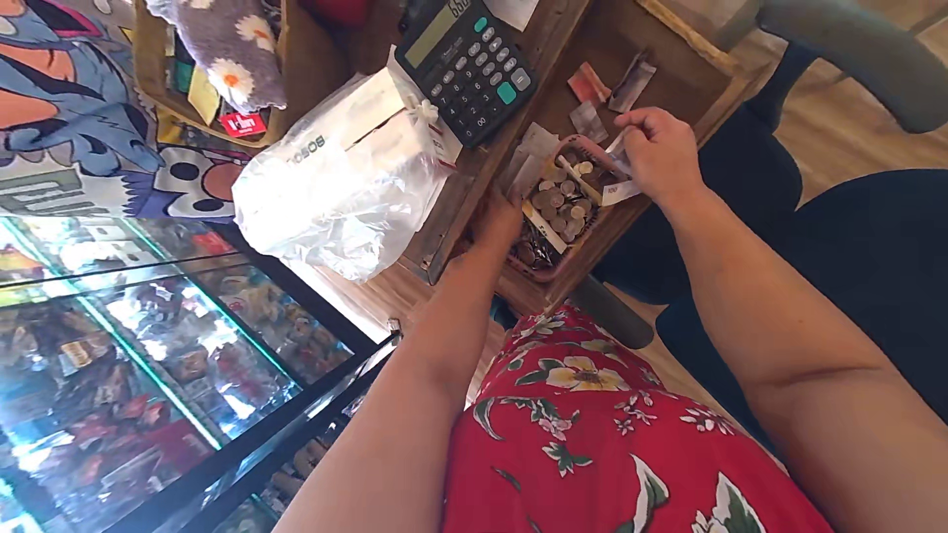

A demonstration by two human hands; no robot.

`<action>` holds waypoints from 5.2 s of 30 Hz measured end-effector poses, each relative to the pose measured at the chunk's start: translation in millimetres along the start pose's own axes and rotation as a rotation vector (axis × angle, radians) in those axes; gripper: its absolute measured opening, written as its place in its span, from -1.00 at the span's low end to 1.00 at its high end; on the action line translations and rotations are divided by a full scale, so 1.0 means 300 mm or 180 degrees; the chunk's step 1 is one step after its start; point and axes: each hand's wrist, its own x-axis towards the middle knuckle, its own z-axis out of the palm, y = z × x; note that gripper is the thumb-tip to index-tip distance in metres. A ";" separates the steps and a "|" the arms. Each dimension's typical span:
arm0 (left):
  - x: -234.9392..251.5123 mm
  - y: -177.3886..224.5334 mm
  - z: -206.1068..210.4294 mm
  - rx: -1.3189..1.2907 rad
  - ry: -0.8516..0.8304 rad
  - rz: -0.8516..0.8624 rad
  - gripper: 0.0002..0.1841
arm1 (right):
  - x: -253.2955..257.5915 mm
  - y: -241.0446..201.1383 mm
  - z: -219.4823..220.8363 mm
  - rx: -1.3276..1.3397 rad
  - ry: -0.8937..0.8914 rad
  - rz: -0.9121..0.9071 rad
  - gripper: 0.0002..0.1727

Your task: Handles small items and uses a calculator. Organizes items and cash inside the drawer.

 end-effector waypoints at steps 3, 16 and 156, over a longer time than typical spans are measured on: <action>0.013 -0.010 -0.019 -0.0246 0.0002 0.0142 -0.32 | 0.034 -0.053 0.049 -0.0495 -0.0419 -0.0241 -0.57; 0.118 -0.070 0.010 0.0179 0.0089 0.0159 -0.49 | -0.247 -0.070 0.018 -0.2868 -0.2324 -0.0460 -0.63; -0.423 0.028 -0.170 -0.1629 -0.0370 0.1633 -0.33 | -0.341 -0.107 -0.089 0.1566 -0.0405 0.0981 -0.77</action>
